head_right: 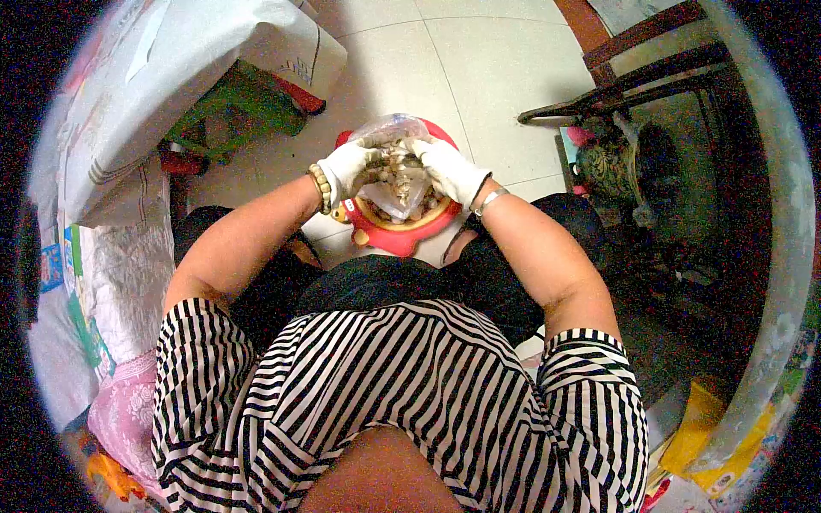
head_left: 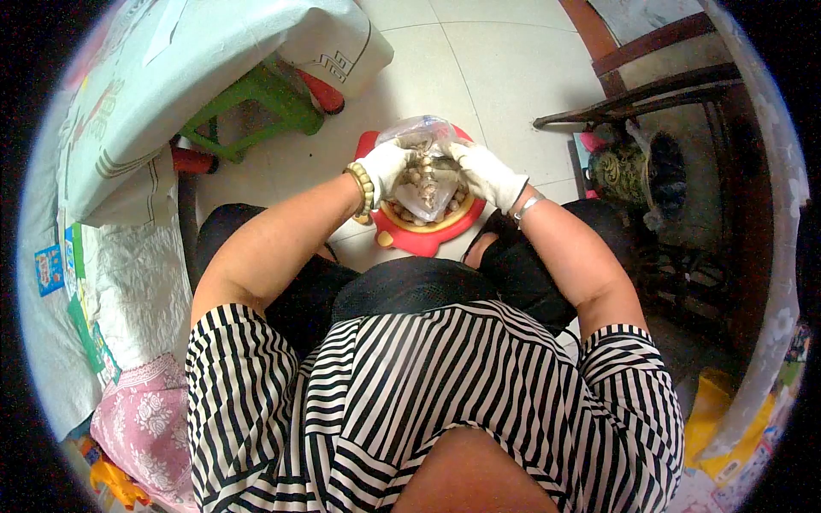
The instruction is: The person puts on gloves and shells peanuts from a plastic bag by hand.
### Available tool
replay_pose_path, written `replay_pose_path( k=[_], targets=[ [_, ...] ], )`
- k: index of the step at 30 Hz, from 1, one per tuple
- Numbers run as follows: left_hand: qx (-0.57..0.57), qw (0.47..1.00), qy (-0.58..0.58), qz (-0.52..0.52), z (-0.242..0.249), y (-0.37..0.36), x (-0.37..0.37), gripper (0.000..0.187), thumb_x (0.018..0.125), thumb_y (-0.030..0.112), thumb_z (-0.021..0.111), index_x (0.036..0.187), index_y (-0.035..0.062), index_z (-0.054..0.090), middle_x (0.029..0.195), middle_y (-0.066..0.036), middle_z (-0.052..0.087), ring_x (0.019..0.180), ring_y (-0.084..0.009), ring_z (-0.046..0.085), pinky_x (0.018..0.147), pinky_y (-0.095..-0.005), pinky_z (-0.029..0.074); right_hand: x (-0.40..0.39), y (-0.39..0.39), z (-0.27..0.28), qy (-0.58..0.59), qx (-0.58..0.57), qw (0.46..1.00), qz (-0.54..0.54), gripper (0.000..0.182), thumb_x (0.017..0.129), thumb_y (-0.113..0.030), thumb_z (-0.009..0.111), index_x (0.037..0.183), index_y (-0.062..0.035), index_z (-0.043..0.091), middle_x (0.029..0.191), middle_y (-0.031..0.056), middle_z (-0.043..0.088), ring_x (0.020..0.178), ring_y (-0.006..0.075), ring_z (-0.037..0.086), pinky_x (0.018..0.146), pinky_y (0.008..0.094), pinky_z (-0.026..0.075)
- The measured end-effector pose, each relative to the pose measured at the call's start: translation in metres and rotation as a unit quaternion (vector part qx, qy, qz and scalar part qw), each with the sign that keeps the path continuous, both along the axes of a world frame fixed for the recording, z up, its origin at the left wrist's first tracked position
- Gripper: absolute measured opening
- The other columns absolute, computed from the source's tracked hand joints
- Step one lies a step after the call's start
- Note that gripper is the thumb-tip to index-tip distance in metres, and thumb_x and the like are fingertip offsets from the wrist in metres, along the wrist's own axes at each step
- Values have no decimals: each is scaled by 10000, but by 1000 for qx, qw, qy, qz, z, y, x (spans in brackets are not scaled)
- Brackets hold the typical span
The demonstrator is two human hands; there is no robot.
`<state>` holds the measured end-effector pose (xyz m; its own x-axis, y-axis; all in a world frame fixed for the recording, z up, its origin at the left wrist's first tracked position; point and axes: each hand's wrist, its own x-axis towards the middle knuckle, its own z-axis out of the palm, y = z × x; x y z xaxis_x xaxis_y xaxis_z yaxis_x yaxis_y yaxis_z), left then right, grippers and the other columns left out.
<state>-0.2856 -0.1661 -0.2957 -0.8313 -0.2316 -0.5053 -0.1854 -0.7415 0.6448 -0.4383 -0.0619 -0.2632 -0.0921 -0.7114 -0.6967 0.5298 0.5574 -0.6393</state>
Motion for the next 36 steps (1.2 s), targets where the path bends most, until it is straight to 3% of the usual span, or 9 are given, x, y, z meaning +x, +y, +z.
replay_pose_path(
  k=[4, 9, 11, 13, 15, 18, 22, 27, 36],
  targets=[
    [-5, 999, 17, 28, -3, 6, -4, 384, 859, 39, 518, 1243, 47, 505, 1053, -112, 611, 940, -176, 589, 818, -336, 488, 4, -1, 2, 47, -43, 998, 24, 297, 936, -145, 471, 1197, -5, 490, 1113, 100, 558, 1010, 171, 535, 865, 310, 457],
    [-194, 979, -5, -66, -34, 2, -8, 406, 875, 44, 509, 1271, -11, 440, 1149, -115, 571, 1029, -198, 564, 886, -319, 474, 2, 2, -6, 162, -52, 985, 15, 288, 898, -150, 536, 1151, -12, 530, 1034, 68, 581, 922, 126, 537, 792, 290, 451],
    [-212, 975, -26, -63, -39, -1, -8, 411, 874, 54, 521, 1271, -9, 440, 1153, -114, 569, 1027, -195, 563, 898, -319, 465, 0, 1, 4, 423, -1, 901, 101, 263, 844, -132, 572, 1075, -7, 590, 958, 83, 639, 845, 169, 586, 779, 299, 469],
    [-230, 970, -47, -61, -41, 0, -9, 416, 873, 64, 533, 1272, -7, 439, 1157, -114, 568, 1025, -191, 563, 910, -320, 457, -1, 1, 12, 416, -4, 905, 95, 257, 833, -130, 586, 1058, -8, 603, 939, 86, 647, 840, 173, 591, 777, 301, 470],
    [-66, 998, 6, 2, -35, 3, -9, 389, 902, 164, 536, 1252, 15, 457, 1104, -84, 581, 965, -170, 571, 867, -307, 466, -3, 1, 9, 408, -10, 909, 88, 252, 821, -128, 601, 1042, -8, 615, 921, 90, 655, 834, 178, 596, 776, 302, 470],
    [-7, 999, -43, 10, -11, 8, -7, 385, 933, 291, 496, 1228, 44, 474, 1026, -41, 588, 883, -148, 571, 806, -297, 473, -3, 0, 6, 370, -5, 925, 91, 283, 809, -127, 613, 1064, -3, 605, 949, 104, 656, 850, 184, 603, 773, 302, 474],
    [-9, 999, -35, 9, -5, 12, -9, 449, 943, 441, 426, 1212, 89, 491, 1007, -25, 571, 872, -150, 549, 766, -310, 468, -5, 1, -15, 402, -26, 911, 87, 226, 811, -108, 614, 1016, -14, 610, 907, 83, 640, 819, 150, 590, 724, 278, 477],
    [73, 995, -66, 9, 2, 12, -9, 592, 894, 607, 370, 1267, 156, 459, 1150, -56, 520, 1036, -205, 497, 910, -367, 435, -3, -1, -11, 411, -51, 909, 49, 148, 815, -79, 614, 952, -25, 616, 851, 54, 625, 757, 114, 570, 663, 255, 479],
    [90, 995, -39, 12, -8, 8, -11, 585, 897, 588, 387, 1272, 142, 439, 1146, -62, 525, 1048, -196, 507, 899, -392, 457, -2, -1, -10, 380, -39, 922, 70, 171, 831, -97, 630, 975, -5, 618, 844, 33, 620, 741, 105, 549, 661, 250, 465]
  ],
)
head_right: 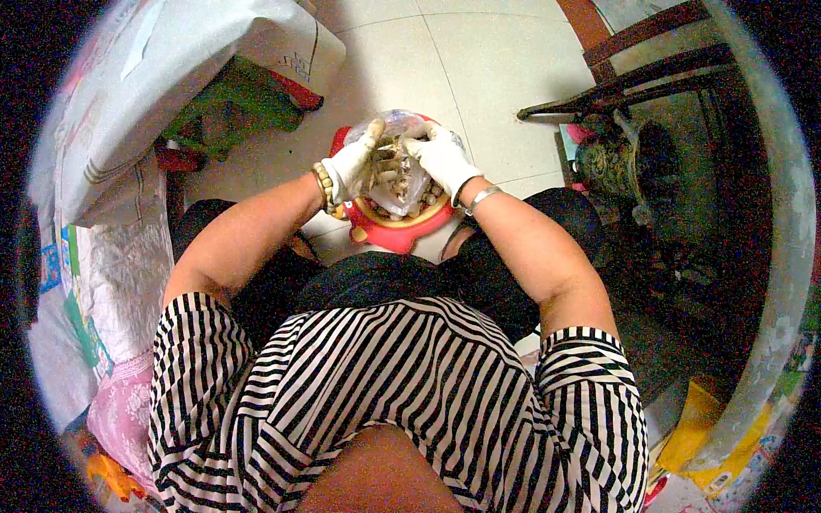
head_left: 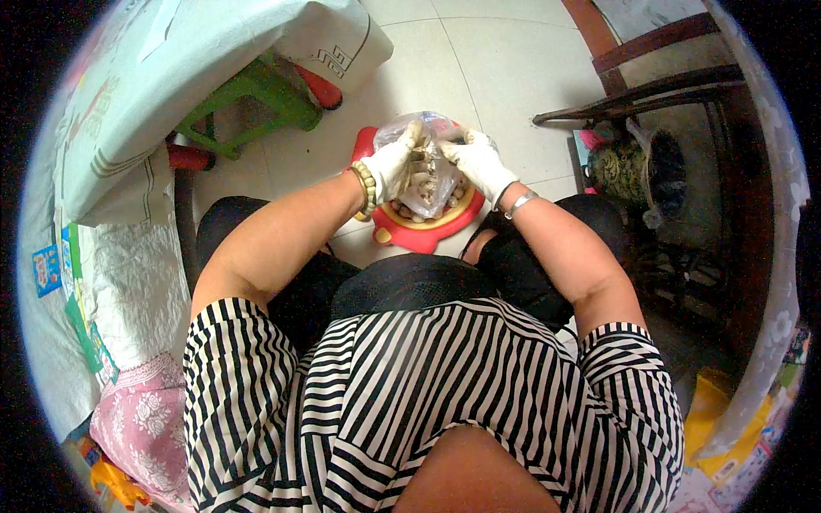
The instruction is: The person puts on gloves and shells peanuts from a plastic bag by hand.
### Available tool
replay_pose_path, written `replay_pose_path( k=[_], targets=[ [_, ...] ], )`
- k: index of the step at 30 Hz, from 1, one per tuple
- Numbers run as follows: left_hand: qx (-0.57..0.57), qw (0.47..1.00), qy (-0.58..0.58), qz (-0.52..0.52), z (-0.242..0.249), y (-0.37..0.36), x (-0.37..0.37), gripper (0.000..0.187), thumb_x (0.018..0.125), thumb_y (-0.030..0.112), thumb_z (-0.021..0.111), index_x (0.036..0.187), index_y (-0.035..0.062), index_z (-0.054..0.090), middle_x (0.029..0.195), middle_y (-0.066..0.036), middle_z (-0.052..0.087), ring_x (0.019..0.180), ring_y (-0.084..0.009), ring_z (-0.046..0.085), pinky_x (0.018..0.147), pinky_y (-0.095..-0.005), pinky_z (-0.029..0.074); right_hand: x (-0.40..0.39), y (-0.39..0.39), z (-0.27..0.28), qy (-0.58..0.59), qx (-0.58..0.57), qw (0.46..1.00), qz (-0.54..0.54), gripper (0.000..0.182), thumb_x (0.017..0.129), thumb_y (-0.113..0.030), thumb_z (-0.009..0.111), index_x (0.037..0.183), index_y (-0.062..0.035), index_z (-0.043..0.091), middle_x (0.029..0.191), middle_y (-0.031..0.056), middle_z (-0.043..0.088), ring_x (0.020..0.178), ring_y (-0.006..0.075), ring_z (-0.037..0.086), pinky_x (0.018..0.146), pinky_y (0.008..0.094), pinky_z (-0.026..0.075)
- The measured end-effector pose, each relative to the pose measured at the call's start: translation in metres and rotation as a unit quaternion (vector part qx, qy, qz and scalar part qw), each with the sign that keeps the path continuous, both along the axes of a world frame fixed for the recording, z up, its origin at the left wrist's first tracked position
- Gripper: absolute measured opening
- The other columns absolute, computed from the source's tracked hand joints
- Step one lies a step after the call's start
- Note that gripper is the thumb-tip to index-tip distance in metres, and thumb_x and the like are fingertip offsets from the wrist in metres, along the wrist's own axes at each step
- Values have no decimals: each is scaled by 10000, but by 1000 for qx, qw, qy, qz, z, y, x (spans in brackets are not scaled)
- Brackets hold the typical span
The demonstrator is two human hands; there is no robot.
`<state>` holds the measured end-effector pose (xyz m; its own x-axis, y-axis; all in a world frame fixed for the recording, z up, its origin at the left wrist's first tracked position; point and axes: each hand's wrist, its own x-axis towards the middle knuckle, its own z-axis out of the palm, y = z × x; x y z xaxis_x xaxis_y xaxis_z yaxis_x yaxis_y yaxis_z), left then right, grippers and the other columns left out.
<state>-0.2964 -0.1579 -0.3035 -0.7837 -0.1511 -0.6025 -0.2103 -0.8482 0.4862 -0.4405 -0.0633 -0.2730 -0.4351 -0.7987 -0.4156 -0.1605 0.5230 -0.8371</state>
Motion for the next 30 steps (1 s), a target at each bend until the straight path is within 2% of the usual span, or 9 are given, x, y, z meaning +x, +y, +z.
replay_pose_path(
  k=[3, 4, 6, 7, 10, 13, 18, 20, 30],
  targets=[
    [50, 998, -46, 9, -1, 2, 1, 572, 889, 558, 446, 1278, 138, 435, 1258, -115, 460, 1124, -229, 458, 888, -389, 444, 0, -2, -3, -35, -8, 999, -8, 206, 853, -102, 613, 1034, -4, 602, 903, 47, 623, 762, 116, 562, 675, 249, 474],
    [50, 998, -46, 9, -2, 3, 1, 572, 889, 558, 446, 1278, 138, 435, 1258, -115, 460, 1124, -229, 458, 888, -389, 444, 0, -2, -5, -112, -2, 993, -29, 218, 862, -105, 602, 1052, 1, 588, 927, 56, 621, 775, 119, 570, 682, 246, 479],
    [24, 1000, 5, 18, 1, 4, 0, 393, 951, 364, 445, 1237, 95, 461, 1115, -70, 546, 970, -185, 561, 835, -354, 498, -1, -2, -8, -188, 5, 981, -50, 229, 872, -107, 592, 1071, 6, 574, 950, 66, 620, 788, 122, 577, 690, 243, 484],
    [24, 1000, 4, 18, 1, 4, 1, 393, 951, 364, 445, 1237, 95, 461, 1115, -70, 546, 970, -185, 561, 835, -354, 498, 0, -2, -11, -199, -5, 978, -55, 229, 881, -108, 578, 1078, 8, 566, 956, 69, 620, 789, 126, 587, 681, 242, 495],
    [-143, 990, 3, 0, -4, 5, 3, 295, 894, 120, 555, 1176, 49, 507, 998, -61, 610, 829, -148, 599, 722, -299, 525, 7, -2, 10, -251, -6, 965, -78, 201, 890, -98, 550, 1067, -7, 575, 934, 68, 628, 738, 133, 597, 632, 248, 507],
    [-247, 968, -32, -2, 0, 4, 5, 280, 871, 137, 599, 1122, 25, 547, 959, -62, 620, 811, -127, 595, 686, -269, 518, 10, -2, 15, -314, 13, 945, -88, 179, 894, -92, 531, 1049, -27, 590, 900, 64, 633, 677, 142, 601, 590, 267, 517],
    [-266, 962, -59, 29, -11, -1, 4, 241, 814, 77, 643, 1041, 19, 586, 898, -56, 632, 753, -125, 593, 676, -256, 505, 6, -3, 2, -361, 6, 931, -57, 174, 911, -136, 524, 1044, -43, 585, 890, 63, 631, 680, 151, 606, 594, 273, 522],
    [-311, 946, -71, 54, -12, -2, 4, 222, 803, 44, 634, 1019, 19, 595, 880, -54, 634, 738, -131, 595, 670, -258, 504, 4, -2, 5, -347, 14, 936, -55, 229, 935, -174, 492, 1091, -19, 559, 983, 85, 621, 796, 159, 628, 648, 256, 534],
    [-278, 954, -107, 40, -3, -3, 7, 203, 826, 51, 603, 1024, 9, 585, 878, -71, 637, 733, -141, 604, 647, -276, 511, 1, -3, 2, -329, 57, 941, -51, 365, 985, -299, 359, 1116, -13, 544, 993, 120, 628, 823, 179, 622, 704, 307, 528]
  ],
)
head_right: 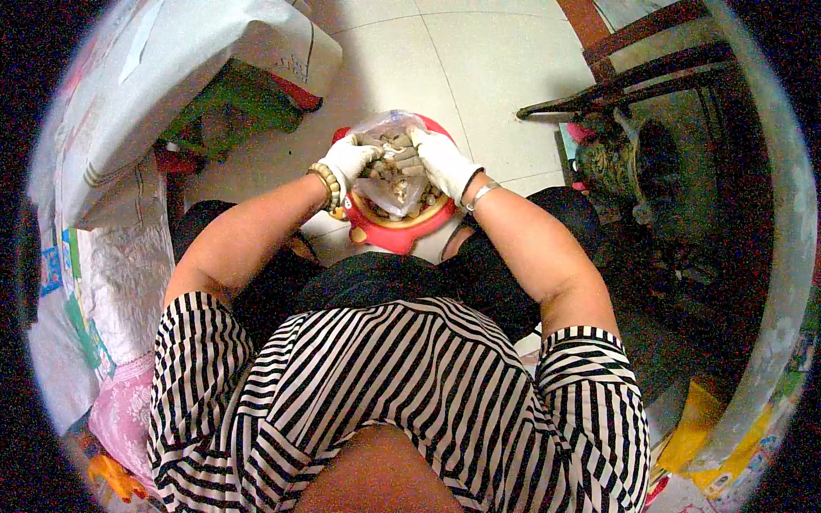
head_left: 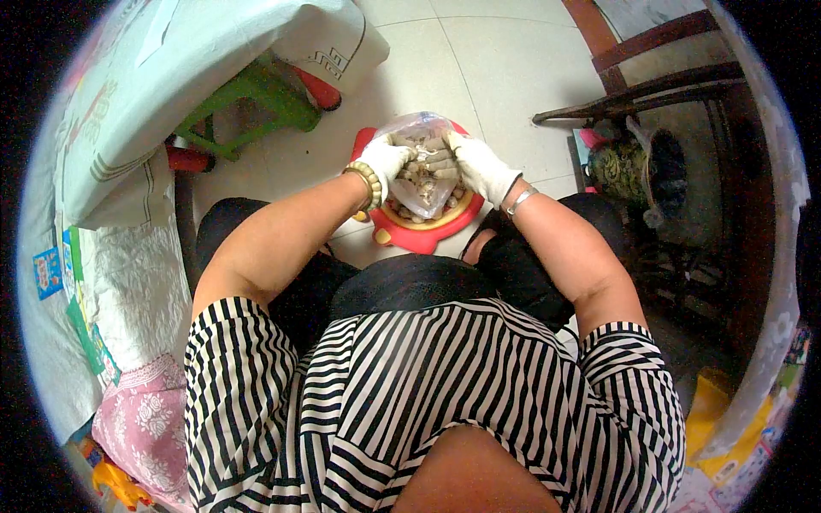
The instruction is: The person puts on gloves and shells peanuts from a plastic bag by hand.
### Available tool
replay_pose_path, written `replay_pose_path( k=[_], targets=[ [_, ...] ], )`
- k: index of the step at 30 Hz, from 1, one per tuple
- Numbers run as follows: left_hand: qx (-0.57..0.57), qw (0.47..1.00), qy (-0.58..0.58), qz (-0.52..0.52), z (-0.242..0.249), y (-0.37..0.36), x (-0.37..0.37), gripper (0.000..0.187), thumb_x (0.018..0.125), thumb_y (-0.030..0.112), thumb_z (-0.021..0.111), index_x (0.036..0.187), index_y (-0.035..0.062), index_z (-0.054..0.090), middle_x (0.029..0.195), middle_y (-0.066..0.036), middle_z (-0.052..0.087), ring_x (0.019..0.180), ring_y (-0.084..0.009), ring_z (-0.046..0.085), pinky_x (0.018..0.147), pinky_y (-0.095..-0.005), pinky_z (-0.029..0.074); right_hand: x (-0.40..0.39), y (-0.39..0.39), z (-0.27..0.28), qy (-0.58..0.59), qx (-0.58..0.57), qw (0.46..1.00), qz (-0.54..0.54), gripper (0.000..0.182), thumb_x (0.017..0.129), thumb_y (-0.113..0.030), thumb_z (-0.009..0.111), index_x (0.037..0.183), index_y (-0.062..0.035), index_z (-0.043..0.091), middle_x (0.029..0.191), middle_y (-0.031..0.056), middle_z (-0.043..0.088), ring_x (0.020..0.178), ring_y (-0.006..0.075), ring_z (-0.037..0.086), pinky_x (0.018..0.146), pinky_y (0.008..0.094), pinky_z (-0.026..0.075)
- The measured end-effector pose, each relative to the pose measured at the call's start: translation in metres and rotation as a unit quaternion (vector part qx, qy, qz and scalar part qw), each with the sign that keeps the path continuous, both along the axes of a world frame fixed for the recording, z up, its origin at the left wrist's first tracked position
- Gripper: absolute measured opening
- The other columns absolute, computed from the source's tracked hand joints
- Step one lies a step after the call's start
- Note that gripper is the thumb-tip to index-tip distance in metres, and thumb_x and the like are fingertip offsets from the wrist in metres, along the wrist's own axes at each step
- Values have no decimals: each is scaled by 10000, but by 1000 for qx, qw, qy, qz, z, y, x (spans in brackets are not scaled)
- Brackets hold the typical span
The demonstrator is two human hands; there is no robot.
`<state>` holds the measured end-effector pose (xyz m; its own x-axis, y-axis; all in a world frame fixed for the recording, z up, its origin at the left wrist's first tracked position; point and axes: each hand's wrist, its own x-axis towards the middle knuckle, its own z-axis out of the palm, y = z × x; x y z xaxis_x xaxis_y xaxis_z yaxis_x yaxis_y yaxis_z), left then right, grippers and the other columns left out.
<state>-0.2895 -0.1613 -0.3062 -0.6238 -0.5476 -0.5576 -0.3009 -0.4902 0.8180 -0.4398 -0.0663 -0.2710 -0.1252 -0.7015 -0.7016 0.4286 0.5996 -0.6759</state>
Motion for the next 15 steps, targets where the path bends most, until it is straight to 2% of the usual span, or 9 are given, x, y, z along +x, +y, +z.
replay_pose_path(
  k=[5, 9, 11, 12, 14, 15],
  targets=[
    [98, 995, 1, -28, -5, -2, -2, 274, 878, 61, 529, 1141, -16, 533, 979, -106, 631, 788, -177, 619, 742, -314, 526, -1, 0, -6, 31, -21, 999, -20, 336, 985, -257, 355, 1108, -10, 547, 982, 126, 629, 789, 188, 619, 701, 307, 523],
    [14, 999, -12, -32, -24, 1, -5, 278, 909, 94, 492, 1161, -17, 529, 1050, -123, 616, 874, -192, 615, 802, -330, 514, -1, 2, 3, 94, -39, 995, -21, 305, 974, -239, 401, 1094, -2, 550, 987, 122, 628, 808, 195, 624, 706, 296, 528],
    [-20, 999, 11, -39, -29, -4, -7, 303, 927, 136, 474, 1181, -21, 522, 1088, -128, 608, 952, -201, 602, 841, -329, 499, -5, 2, 1, -34, -70, 997, 2, 302, 962, -254, 447, 1074, 6, 551, 973, 114, 627, 821, 202, 628, 719, 286, 534],
    [-20, 999, 11, -39, -24, -4, -7, 303, 927, 136, 474, 1181, -21, 522, 1088, -128, 608, 952, -201, 602, 841, -329, 499, -7, 2, 0, -34, -70, 997, 2, 302, 962, -254, 447, 1074, 6, 551, 973, 114, 627, 821, 202, 628, 719, 286, 534],
    [8, 997, 73, -35, -6, -4, -4, 307, 937, 142, 449, 1198, 6, 534, 1115, -122, 607, 989, -193, 591, 870, -306, 478, -8, 3, -2, -148, -88, 985, 1, 361, 944, -312, 479, 1073, 18, 546, 977, 112, 618, 830, 203, 627, 730, 275, 539],
    [7, 997, 73, -34, 3, -3, -3, 307, 937, 142, 449, 1198, 6, 534, 1115, -122, 607, 989, -193, 591, 870, -306, 478, -8, 3, 1, -148, -88, 985, 3, 361, 944, -312, 479, 1073, 18, 546, 977, 112, 618, 830, 203, 627, 730, 275, 539]
  ],
)
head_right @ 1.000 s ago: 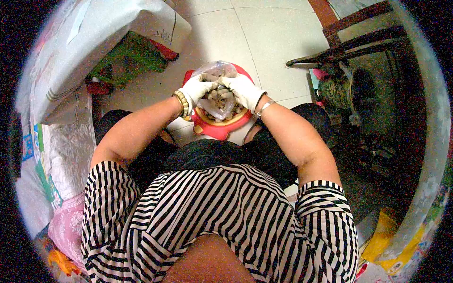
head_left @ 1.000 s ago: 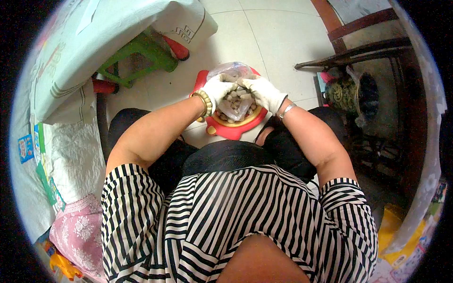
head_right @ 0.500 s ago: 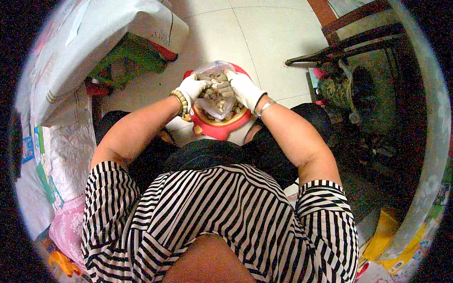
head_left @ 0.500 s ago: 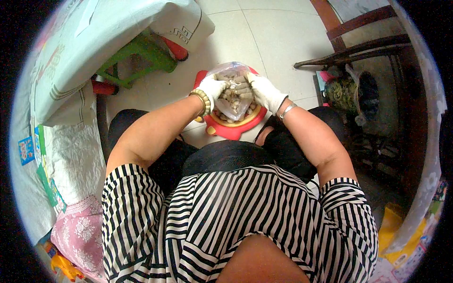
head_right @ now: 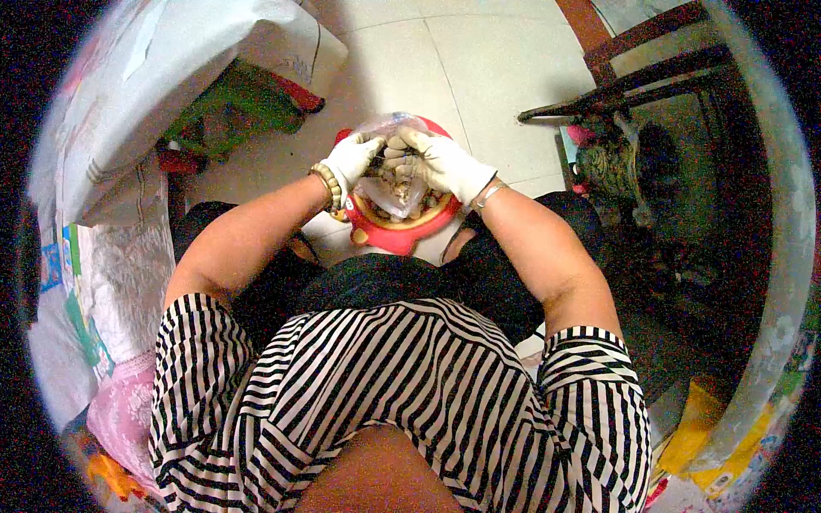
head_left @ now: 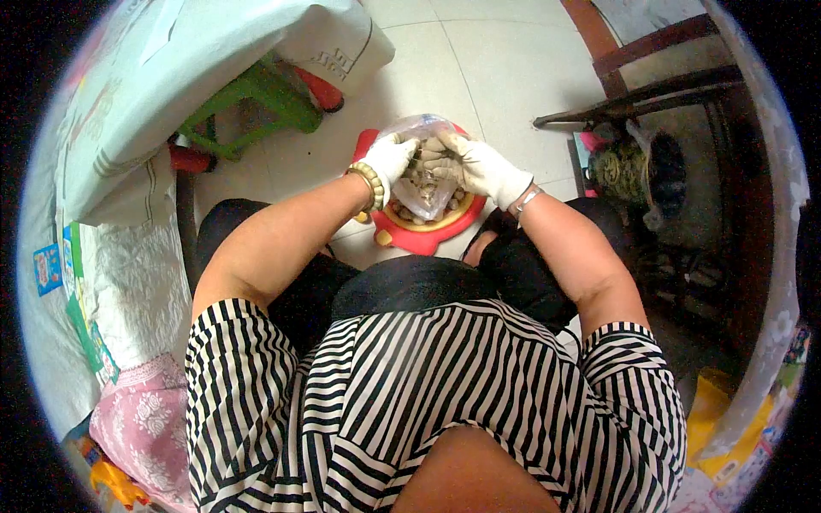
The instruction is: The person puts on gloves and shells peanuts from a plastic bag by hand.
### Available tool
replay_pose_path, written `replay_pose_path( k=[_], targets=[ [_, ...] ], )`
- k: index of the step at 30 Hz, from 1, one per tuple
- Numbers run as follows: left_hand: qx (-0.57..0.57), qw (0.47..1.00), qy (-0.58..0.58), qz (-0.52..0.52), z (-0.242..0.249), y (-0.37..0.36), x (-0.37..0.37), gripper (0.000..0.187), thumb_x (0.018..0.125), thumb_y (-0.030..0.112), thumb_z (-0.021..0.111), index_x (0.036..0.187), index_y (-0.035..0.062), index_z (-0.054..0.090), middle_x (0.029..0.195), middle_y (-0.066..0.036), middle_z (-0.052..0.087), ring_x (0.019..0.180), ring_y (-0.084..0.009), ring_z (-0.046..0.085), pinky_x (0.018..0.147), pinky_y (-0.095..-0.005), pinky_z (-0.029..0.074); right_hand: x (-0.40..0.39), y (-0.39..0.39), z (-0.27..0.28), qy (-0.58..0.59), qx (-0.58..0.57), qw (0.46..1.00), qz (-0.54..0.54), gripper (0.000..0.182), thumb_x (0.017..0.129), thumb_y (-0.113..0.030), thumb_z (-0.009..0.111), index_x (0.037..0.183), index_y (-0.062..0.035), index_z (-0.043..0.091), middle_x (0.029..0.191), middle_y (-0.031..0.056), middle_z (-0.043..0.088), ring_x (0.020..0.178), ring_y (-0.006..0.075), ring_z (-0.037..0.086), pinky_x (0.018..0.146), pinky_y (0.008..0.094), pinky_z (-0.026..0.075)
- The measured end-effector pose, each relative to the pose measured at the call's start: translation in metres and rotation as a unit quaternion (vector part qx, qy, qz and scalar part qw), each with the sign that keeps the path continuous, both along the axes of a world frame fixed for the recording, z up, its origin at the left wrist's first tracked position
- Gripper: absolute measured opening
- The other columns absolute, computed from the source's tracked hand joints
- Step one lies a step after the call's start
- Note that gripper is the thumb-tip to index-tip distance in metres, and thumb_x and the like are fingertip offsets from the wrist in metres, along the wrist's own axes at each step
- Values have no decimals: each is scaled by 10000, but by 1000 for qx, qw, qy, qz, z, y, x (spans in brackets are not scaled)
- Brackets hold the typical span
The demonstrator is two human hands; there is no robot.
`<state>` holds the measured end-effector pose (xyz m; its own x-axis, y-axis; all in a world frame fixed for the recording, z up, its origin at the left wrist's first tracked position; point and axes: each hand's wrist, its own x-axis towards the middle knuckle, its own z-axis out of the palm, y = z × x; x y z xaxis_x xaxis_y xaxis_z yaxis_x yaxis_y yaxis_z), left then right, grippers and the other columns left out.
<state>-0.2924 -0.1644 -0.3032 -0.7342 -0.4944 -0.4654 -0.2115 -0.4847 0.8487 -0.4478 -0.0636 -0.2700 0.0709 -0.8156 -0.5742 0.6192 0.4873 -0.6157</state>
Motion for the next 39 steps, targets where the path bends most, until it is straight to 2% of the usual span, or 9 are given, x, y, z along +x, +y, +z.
replay_pose_path(
  k=[6, 8, 18, 24, 27, 32, 33, 35, 39],
  targets=[
    [-4, 1000, -27, -2, 12, 3, 3, 327, 929, 161, 480, 1199, -18, 521, 1136, -132, 594, 983, -186, 590, 869, -310, 480, 5, 3, 12, -55, -17, 998, -15, 425, 908, -420, 497, 1006, -16, 585, 927, 145, 626, 844, 274, 609, 773, 409, 499],
    [-30, 999, 38, -8, -1, 4, 1, 313, 927, 163, 488, 1184, -9, 532, 1104, -120, 606, 958, -175, 597, 841, -307, 493, 1, 5, 3, -112, -56, 991, 48, 561, 830, -531, 541, 1154, -74, 534, 1053, 126, 605, 1027, 283, 565, 943, 458, 438],
    [-28, 994, -18, -101, -3, 2, 5, 374, 935, 279, 456, 1169, 1, 545, 1083, -118, 612, 943, -194, 588, 824, -319, 475, 2, 7, 21, -67, -51, 989, 121, 917, 654, -749, 533, 1192, -7, 510, 1045, 181, 615, 1023, 326, 570, 970, 451, 408],
    [241, 956, 146, -79, -15, -3, 1, 367, 976, 237, 357, 1241, 28, 501, 1164, -97, 589, 1054, -182, 561, 907, -314, 454, 5, 1, 35, -131, -25, 986, 101, 1045, 677, -802, 439, 1260, 65, 428, 1205, 208, 528, 1120, 321, 507, 1000, 431, 382],
    [49, 988, 93, -114, 9, -6, 4, 388, 978, 240, 320, 1259, 34, 491, 1206, -94, 565, 1101, -185, 526, 944, -317, 421, 4, -2, 33, -113, -65, 987, 93, 1046, 720, -801, 373, 1280, 83, 393, 1279, 208, 463, 1180, 306, 457, 1029, 417, 351],
    [80, 995, 34, -39, 6, -2, -4, 398, 968, 271, 338, 1250, 47, 508, 1217, -103, 557, 1097, -190, 528, 966, -331, 397, 1, -1, 4, 54, 8, 998, 9, 895, 804, -720, 388, 1335, 0, 373, 1319, 188, 425, 1196, 262, 436, 1030, 383, 330],
    [-21, 997, -5, -69, -6, -2, -7, 376, 959, 248, 363, 1223, 33, 523, 1194, -108, 568, 1074, -189, 539, 943, -324, 412, -1, 0, -5, 55, 9, 998, 8, 895, 804, -720, 388, 1335, 0, 373, 1319, 188, 425, 1196, 262, 436, 1030, 383, 330],
    [-220, 964, -84, -124, -17, -2, -7, 332, 943, 201, 412, 1167, 3, 555, 1149, -118, 590, 1027, -188, 560, 896, -311, 444, 1, -1, -10, 225, 13, 973, 46, 743, 870, -615, 417, 1311, -17, 422, 1269, 170, 483, 1149, 223, 469, 987, 351, 361],
    [-118, 981, -126, -89, -13, 5, -9, 249, 879, 143, 542, 1067, -6, 608, 979, -94, 650, 891, -159, 586, 824, -299, 463, 1, 0, -10, 498, 17, 860, 107, 347, 908, -273, 507, 1119, -10, 589, 1001, 106, 649, 910, 192, 581, 813, 307, 446]
  ],
)
